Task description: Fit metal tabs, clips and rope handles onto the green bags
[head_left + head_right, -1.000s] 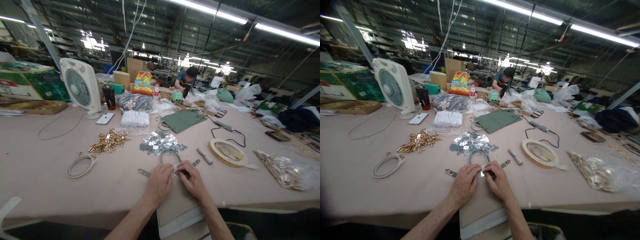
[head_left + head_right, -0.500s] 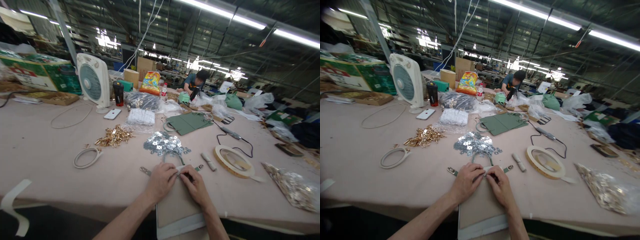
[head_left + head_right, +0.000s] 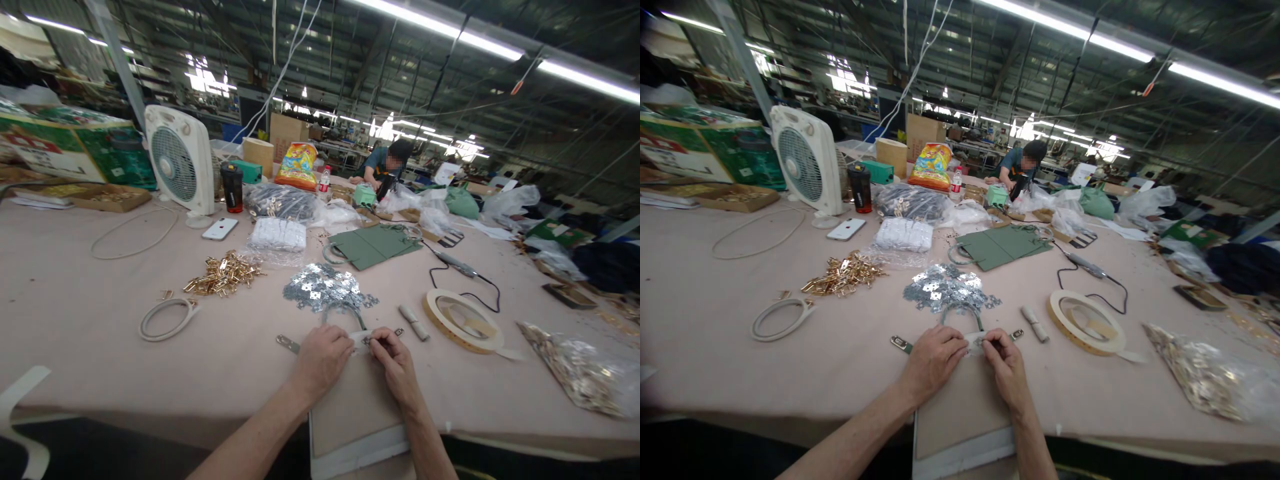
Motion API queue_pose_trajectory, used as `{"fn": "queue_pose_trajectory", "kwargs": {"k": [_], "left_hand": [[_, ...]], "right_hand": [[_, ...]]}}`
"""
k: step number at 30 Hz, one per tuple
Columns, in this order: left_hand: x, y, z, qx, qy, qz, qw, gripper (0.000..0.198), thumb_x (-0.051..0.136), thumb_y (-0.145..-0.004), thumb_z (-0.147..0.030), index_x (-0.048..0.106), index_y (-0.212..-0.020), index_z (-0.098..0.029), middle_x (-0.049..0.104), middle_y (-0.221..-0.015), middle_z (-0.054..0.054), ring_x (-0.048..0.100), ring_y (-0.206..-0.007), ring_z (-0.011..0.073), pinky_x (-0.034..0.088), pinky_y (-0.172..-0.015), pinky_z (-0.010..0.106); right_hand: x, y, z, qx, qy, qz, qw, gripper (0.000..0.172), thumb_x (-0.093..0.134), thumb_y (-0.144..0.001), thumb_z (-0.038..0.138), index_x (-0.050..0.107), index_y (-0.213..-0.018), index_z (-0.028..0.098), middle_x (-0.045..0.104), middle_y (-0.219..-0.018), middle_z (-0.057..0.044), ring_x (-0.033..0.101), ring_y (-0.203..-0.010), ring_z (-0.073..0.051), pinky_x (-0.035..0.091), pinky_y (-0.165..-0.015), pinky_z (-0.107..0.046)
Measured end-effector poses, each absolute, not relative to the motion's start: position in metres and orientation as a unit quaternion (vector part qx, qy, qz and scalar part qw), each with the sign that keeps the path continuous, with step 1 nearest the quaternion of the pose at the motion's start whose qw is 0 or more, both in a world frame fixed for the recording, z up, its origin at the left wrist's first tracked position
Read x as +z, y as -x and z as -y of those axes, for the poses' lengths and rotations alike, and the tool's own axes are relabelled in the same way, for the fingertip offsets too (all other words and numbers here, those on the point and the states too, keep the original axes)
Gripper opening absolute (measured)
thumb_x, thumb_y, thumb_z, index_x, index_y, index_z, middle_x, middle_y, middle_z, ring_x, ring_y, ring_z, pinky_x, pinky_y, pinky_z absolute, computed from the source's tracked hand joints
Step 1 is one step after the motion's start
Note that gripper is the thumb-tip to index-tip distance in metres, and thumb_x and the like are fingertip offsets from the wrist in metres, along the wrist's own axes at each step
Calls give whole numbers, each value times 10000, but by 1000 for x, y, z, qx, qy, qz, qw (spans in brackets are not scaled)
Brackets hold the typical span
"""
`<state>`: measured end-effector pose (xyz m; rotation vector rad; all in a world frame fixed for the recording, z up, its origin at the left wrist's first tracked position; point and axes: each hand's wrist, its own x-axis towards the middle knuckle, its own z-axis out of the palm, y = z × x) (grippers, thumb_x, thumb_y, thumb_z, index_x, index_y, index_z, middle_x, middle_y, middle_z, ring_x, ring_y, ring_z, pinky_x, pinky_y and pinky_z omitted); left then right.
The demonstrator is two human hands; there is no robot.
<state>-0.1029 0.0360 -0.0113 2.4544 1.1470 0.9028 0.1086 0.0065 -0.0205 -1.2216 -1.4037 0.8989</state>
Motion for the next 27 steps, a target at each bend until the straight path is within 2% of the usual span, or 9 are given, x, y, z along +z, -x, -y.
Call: {"fn": "queue_pose_trajectory", "kwargs": {"k": [10,19,27], "left_hand": [[-4,98,-37,285,-842,-435,146,221,525,-1047,-271,702,-925,-221,696,-953,40,622,-935,221,474,-830,372],[-3,95,-37,280,-834,-451,150,259,495,-1046,-228,701,-890,-209,697,-920,45,625,-923,216,480,-842,361],[-8,102,-43,343,-801,-435,226,121,673,-960,-307,755,-903,-239,741,-940,24,656,-950,216,515,-898,350]], "right_hand": [[-21,-108,-6,363,503,597,509,163,642,-995,392,656,-973,231,547,-824,-6,488,-747,-187,404,-671,-293],[-20,-106,-7,357,497,603,511,164,638,-999,390,638,-950,233,551,-834,-3,487,-754,-182,397,-677,-291],[-20,-107,-10,363,509,589,512,214,657,-977,443,655,-944,232,556,-818,-10,488,-738,-190,417,-663,-288]]}}
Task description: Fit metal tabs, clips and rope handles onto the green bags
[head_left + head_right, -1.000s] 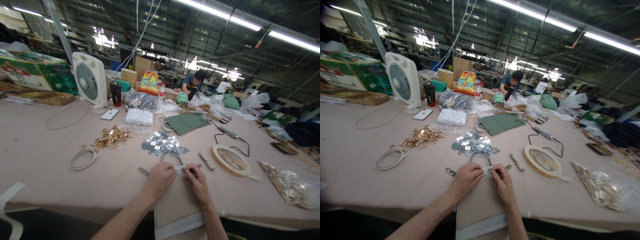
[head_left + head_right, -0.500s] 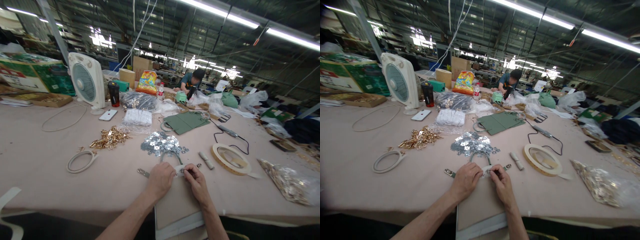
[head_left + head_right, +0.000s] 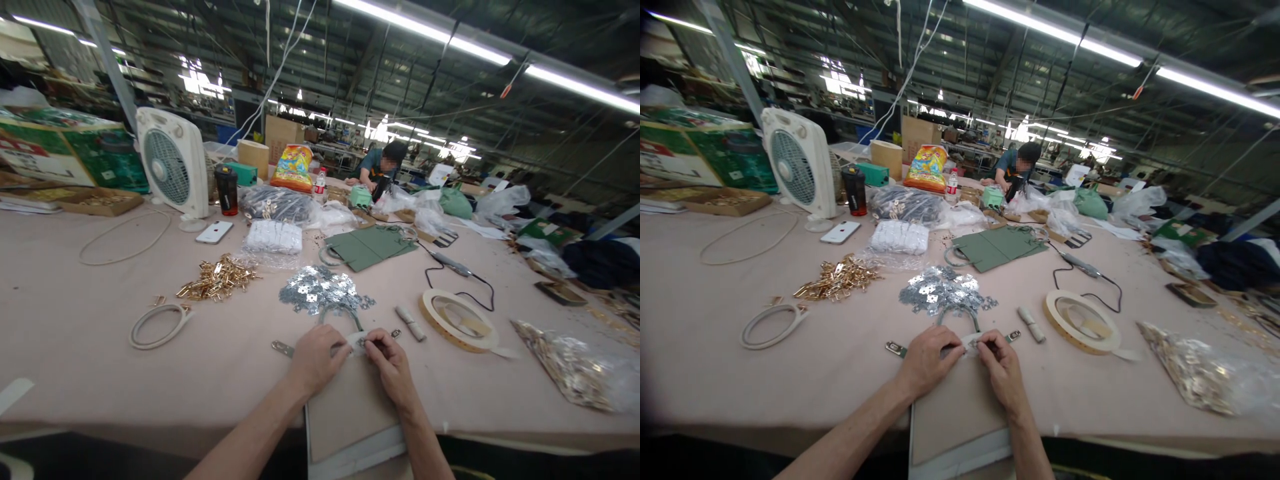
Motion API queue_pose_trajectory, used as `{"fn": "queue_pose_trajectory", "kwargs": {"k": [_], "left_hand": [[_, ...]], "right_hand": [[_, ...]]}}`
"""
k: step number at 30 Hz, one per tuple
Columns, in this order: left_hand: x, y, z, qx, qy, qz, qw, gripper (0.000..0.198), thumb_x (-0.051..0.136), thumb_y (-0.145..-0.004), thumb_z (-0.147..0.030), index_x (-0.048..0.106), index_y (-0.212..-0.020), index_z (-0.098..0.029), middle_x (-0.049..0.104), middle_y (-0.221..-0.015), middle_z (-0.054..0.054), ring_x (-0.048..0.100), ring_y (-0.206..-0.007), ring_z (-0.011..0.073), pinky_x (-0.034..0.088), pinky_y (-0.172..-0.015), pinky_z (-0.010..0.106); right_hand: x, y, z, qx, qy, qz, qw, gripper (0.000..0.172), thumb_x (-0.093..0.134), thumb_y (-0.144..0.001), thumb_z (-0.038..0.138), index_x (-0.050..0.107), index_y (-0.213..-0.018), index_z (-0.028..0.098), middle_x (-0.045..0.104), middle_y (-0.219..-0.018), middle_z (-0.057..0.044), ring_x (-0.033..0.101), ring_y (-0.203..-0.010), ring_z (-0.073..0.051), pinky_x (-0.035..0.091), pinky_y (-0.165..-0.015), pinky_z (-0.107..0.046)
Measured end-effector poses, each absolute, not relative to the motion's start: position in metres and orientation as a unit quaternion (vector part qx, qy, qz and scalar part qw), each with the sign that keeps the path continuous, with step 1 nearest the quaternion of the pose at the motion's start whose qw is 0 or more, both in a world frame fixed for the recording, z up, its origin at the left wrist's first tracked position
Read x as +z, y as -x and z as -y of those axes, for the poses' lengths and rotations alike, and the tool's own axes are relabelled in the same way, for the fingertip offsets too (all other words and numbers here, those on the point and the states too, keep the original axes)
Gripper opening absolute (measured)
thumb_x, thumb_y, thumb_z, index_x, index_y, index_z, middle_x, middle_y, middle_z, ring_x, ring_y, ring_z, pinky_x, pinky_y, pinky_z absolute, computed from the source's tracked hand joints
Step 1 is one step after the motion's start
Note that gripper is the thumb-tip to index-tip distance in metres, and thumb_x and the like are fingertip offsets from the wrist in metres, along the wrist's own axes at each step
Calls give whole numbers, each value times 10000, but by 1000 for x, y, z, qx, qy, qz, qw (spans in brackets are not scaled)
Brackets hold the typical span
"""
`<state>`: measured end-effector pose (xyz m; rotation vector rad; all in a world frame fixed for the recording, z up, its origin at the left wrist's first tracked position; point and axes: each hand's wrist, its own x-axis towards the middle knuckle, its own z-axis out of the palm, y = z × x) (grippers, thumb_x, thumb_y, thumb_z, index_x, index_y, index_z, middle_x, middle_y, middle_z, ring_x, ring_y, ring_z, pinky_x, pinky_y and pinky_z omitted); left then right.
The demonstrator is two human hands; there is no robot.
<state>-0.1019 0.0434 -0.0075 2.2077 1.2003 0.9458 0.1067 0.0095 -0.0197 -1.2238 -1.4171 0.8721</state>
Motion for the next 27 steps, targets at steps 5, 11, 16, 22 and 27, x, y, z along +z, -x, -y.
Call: {"fn": "queue_pose_trajectory", "kwargs": {"k": [5,11,16,22,27], "left_hand": [[-4,102,-51,305,-811,-448,220,161,728,-927,-397,795,-903,-253,762,-943,19,679,-939,217,526,-877,343],[13,97,-52,226,-835,-466,188,192,704,-932,-409,811,-893,-255,758,-946,47,689,-932,235,531,-790,326],[15,93,-47,218,-833,-481,165,251,633,-968,-403,793,-877,-233,745,-953,78,685,-956,255,531,-762,335],[11,92,-47,227,-832,-481,157,260,628,-966,-394,773,-843,-217,741,-927,76,680,-947,252,520,-747,329],[8,93,-48,236,-831,-480,154,278,608,-976,-392,759,-824,-216,737,-922,72,678,-946,247,518,-757,333]], "right_hand": [[-19,-107,-12,357,516,582,517,238,680,-954,470,670,-936,233,572,-801,-10,495,-717,-192,414,-647,-289],[-20,-108,-12,368,505,589,512,214,656,-981,441,663,-933,233,549,-794,0,480,-722,-185,400,-653,-286],[-20,-106,-10,363,507,595,507,219,654,-981,446,660,-948,230,578,-833,-11,499,-741,-191,413,-674,-292],[-18,-104,-8,357,505,600,508,197,651,-985,428,655,-954,233,607,-863,-20,546,-798,-206,434,-702,-299],[-18,-105,-7,350,511,603,503,185,643,-989,418,647,-957,235,600,-856,-21,543,-796,-209,435,-703,-303]]}}
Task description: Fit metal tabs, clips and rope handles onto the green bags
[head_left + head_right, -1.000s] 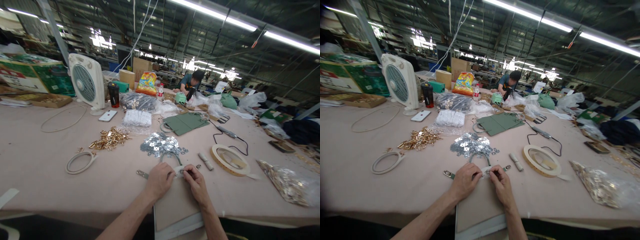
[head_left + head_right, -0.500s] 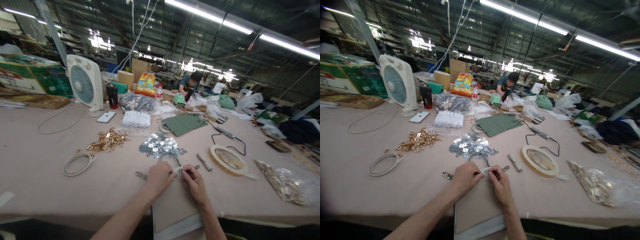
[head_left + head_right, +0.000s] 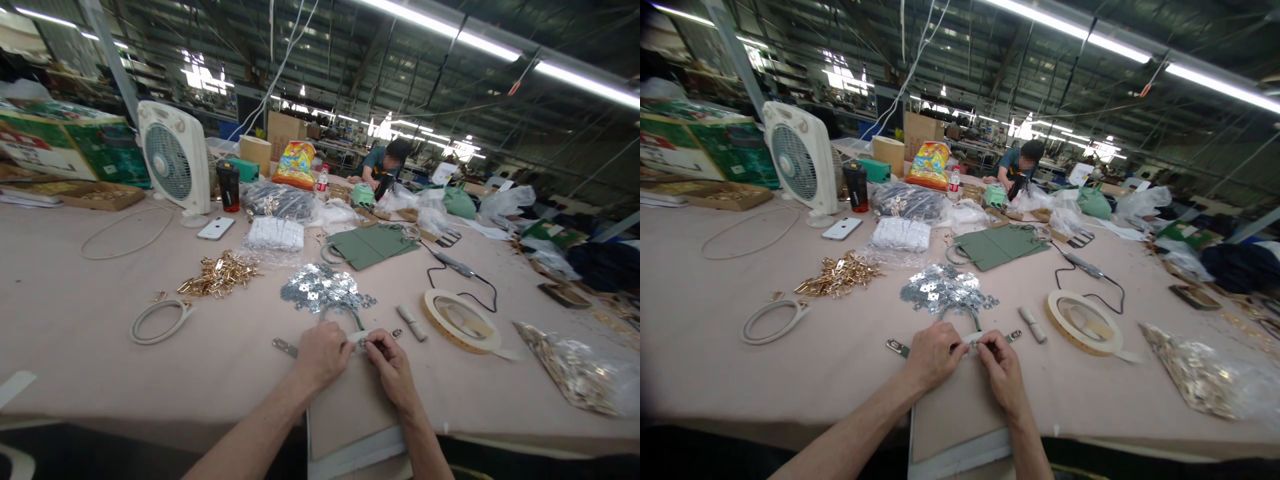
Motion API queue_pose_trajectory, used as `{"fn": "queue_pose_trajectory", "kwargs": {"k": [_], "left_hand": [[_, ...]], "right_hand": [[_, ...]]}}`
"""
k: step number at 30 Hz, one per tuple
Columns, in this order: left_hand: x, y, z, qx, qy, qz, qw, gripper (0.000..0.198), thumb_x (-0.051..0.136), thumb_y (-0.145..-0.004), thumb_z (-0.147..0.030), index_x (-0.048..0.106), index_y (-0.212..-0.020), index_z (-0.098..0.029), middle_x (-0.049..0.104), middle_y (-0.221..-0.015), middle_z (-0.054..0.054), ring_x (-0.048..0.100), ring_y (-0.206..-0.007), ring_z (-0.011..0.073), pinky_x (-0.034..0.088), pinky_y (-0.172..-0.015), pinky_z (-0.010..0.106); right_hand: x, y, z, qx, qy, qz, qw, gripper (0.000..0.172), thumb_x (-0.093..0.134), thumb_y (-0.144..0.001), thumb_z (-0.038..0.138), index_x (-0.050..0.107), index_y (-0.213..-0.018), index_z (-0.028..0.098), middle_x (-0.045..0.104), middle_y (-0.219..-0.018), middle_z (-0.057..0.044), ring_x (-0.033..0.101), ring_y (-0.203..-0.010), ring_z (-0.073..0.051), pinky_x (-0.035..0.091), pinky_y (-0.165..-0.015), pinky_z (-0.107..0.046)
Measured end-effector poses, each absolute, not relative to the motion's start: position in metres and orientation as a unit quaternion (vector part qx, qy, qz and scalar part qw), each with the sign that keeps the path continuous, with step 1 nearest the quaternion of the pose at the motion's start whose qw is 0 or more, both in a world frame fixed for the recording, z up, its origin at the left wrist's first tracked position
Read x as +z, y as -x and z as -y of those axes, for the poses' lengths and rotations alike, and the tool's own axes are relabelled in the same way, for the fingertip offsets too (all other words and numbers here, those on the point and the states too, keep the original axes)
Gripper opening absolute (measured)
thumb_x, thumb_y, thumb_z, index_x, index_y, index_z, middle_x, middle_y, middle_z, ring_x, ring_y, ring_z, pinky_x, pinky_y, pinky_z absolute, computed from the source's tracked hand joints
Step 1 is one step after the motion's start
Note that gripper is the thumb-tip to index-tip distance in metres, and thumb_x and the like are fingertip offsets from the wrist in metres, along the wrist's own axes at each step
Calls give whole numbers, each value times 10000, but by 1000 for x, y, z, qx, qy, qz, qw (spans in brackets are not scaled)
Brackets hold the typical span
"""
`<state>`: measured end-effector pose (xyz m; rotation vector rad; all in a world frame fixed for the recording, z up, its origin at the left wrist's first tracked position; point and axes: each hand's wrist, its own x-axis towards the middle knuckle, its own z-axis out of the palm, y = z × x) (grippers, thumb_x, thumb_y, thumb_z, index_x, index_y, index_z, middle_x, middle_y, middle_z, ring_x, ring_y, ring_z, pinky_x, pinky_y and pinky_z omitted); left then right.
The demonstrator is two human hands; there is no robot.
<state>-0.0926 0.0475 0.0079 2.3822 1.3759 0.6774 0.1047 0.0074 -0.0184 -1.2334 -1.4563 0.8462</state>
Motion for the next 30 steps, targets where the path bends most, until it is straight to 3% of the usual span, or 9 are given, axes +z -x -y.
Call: {"fn": "queue_pose_trajectory", "kwargs": {"k": [12,15,17,21,30], "left_hand": [[3,93,-50,249,-811,-501,169,269,647,-947,-413,766,-804,-218,747,-900,61,690,-902,248,524,-738,340],[-3,102,-51,277,-816,-464,204,233,661,-943,-402,788,-848,-231,758,-913,49,689,-912,228,541,-821,341],[-7,111,-48,301,-827,-423,215,205,659,-946,-388,792,-973,-236,763,-988,49,683,-977,224,536,-916,349],[-12,124,-37,323,-837,-398,191,413,745,-876,-464,721,-1221,-238,735,-1180,68,653,-1106,260,509,-999,404],[-10,123,-35,311,-844,-399,180,521,810,-816,-528,695,-1239,-246,728,-1191,55,652,-1114,265,504,-967,416]], "right_hand": [[-22,-105,-8,347,512,601,505,201,660,-977,433,673,-962,233,617,-880,-31,551,-811,-214,451,-711,-307],[-24,-107,-8,344,529,589,504,231,673,-962,463,687,-976,233,605,-840,-27,530,-756,-209,439,-662,-304],[-25,-107,-9,347,532,586,504,247,677,-956,479,688,-988,234,598,-826,-24,526,-755,-212,433,-661,-304],[-22,-108,-9,370,515,602,485,236,673,-958,471,682,-976,236,585,-821,-19,507,-754,-210,417,-674,-305],[3,-105,-16,398,485,678,383,187,668,-967,398,692,-875,237,628,-882,-24,562,-856,-230,407,-775,-324]]}}
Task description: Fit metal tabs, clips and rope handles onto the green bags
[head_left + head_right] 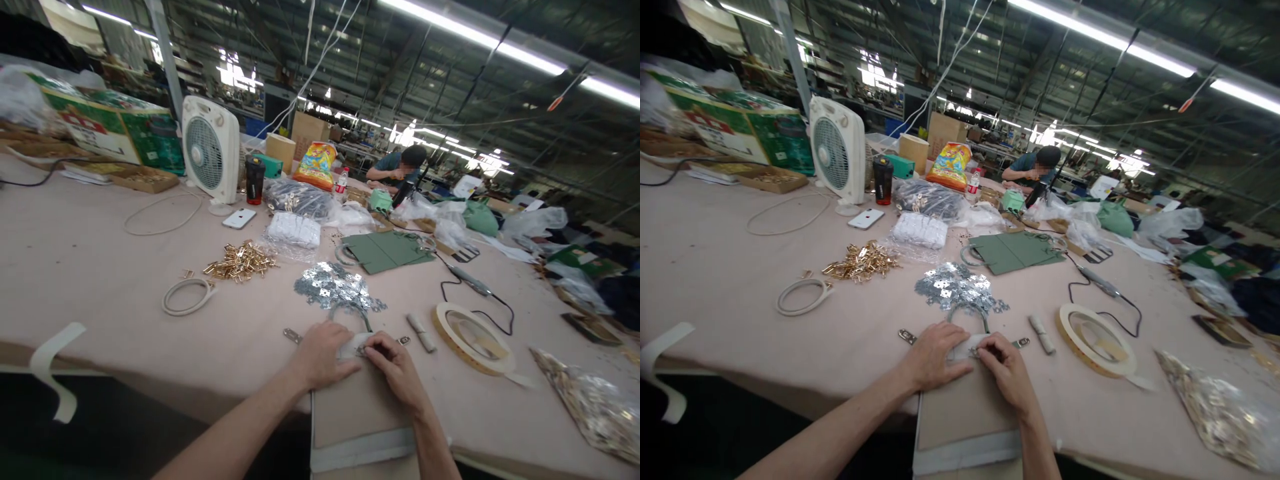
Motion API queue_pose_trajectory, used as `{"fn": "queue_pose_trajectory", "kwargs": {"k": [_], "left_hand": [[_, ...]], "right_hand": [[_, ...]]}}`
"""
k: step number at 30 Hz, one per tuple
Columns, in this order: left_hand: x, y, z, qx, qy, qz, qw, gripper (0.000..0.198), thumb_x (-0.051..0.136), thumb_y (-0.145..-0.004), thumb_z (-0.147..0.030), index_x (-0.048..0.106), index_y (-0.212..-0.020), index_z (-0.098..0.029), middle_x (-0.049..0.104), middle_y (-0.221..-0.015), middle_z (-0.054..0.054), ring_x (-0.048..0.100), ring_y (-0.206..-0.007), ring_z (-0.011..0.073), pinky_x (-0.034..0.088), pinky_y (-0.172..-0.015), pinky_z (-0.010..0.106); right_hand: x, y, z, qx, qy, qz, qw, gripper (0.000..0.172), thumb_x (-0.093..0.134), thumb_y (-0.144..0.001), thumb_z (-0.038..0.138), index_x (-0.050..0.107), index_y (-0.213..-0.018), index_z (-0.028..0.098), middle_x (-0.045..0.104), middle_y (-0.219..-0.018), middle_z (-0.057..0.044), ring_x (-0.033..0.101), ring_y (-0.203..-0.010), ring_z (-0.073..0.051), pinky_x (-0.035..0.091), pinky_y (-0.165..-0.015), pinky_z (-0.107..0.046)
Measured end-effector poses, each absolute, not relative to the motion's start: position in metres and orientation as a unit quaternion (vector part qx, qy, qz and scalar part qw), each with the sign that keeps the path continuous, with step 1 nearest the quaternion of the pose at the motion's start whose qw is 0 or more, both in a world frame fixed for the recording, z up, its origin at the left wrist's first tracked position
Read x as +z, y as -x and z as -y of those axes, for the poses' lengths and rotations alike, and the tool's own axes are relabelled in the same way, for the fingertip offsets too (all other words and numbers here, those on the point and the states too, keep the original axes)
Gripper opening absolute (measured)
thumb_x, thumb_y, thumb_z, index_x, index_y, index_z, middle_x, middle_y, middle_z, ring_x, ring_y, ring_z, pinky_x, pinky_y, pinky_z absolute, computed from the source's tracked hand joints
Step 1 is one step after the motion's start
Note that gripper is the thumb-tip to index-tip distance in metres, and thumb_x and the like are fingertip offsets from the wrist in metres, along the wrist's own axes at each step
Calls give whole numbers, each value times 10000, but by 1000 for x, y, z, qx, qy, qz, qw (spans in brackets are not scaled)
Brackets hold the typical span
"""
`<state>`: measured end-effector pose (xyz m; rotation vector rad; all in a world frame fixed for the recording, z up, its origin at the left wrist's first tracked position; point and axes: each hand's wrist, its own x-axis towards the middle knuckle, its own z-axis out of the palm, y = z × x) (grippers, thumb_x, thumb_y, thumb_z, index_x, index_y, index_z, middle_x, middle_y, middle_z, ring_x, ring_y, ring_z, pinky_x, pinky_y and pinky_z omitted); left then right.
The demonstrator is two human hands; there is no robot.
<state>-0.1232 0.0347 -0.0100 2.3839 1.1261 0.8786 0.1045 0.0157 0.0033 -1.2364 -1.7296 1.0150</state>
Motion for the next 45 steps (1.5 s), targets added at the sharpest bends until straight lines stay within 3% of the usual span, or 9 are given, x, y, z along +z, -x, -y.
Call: {"fn": "queue_pose_trajectory", "kwargs": {"k": [15,27,42,45], "left_hand": [[-12,125,-34,320,-842,-395,182,507,816,-812,-518,685,-1217,-243,725,-1199,54,651,-1111,279,501,-962,446],[-14,125,-35,324,-841,-394,178,513,800,-825,-524,672,-1238,-249,719,-1196,38,645,-1115,265,504,-975,436],[-13,124,-35,332,-842,-384,181,489,774,-851,-530,670,-1226,-234,718,-1183,61,641,-1107,275,502,-980,439],[-13,124,-35,328,-843,-386,181,466,766,-863,-516,661,-1229,-248,717,-1185,60,638,-1107,282,503,-970,448]], "right_hand": [[18,-105,-32,430,513,686,285,201,699,-915,408,722,-876,213,651,-833,-7,548,-818,-205,400,-749,-304],[20,-103,-35,423,517,698,258,195,696,-899,400,739,-890,211,667,-845,-12,586,-829,-209,426,-768,-313],[12,-88,-26,306,559,709,301,97,652,-832,266,727,-860,212,611,-846,-10,533,-694,-164,423,-664,-300],[6,-91,-18,307,546,698,347,146,686,-871,327,735,-949,213,638,-899,-25,563,-726,-175,449,-677,-305]]}}
